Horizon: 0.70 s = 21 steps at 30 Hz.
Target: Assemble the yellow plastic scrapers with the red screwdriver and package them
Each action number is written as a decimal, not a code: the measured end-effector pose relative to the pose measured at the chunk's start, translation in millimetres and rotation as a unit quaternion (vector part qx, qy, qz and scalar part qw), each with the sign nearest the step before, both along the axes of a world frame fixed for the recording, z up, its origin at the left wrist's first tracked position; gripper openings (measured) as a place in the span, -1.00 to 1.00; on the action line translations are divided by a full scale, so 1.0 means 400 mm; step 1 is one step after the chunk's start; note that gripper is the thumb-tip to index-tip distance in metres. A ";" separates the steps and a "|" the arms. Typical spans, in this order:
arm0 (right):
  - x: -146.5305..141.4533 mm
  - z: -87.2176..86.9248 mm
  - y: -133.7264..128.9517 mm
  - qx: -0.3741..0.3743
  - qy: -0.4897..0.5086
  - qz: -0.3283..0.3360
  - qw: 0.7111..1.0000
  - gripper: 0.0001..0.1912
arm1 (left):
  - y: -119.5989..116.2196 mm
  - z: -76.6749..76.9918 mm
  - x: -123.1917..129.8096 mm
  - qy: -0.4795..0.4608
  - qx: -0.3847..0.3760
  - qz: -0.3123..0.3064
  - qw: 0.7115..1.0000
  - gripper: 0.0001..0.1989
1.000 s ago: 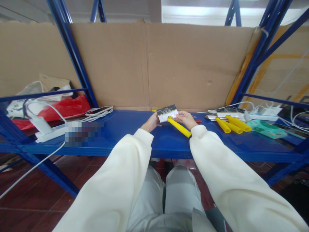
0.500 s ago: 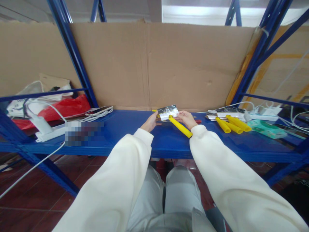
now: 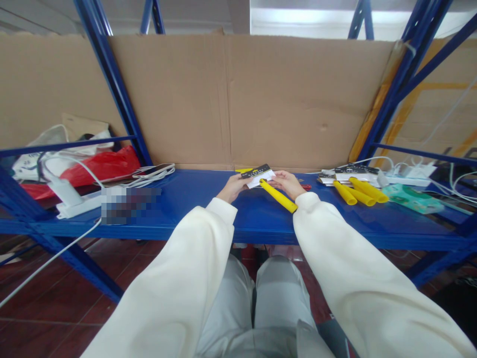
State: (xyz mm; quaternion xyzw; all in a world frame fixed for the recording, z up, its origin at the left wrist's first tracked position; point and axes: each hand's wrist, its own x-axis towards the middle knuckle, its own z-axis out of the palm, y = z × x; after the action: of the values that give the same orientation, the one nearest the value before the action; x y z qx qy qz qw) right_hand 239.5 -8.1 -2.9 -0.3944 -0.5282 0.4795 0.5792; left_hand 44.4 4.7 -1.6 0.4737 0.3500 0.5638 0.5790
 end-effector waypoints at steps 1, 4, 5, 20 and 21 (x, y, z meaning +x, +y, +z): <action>0.000 -0.001 0.001 0.003 -0.004 0.011 1.000 -0.84 | 0.002 0.000 0.000 -0.005 0.000 0.006 1.000 -0.79; 0.000 -0.009 0.005 0.015 -0.024 0.051 0.998 -0.72 | 0.008 -0.003 -0.001 -0.009 0.000 0.029 1.000 -0.76; 0.000 -0.012 0.008 0.019 -0.034 0.058 0.998 -0.68 | 0.009 -0.004 -0.001 -0.008 0.001 0.036 0.999 -0.75; 0.003 -0.040 0.007 0.073 -0.220 0.020 0.972 -0.29 | 0.013 0.002 0.001 -0.005 -0.023 0.115 0.993 -0.76; 0.002 -0.041 0.007 0.084 -0.236 0.009 0.968 -0.30 | 0.011 0.005 0.001 -0.002 -0.026 0.129 0.991 -0.75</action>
State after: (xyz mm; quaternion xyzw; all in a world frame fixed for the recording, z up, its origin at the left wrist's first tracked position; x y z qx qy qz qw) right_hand 240.3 -5.3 -19.3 -0.4419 -0.6916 0.3318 0.4650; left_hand 44.9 9.2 0.6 0.4081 0.4216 0.6255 0.5143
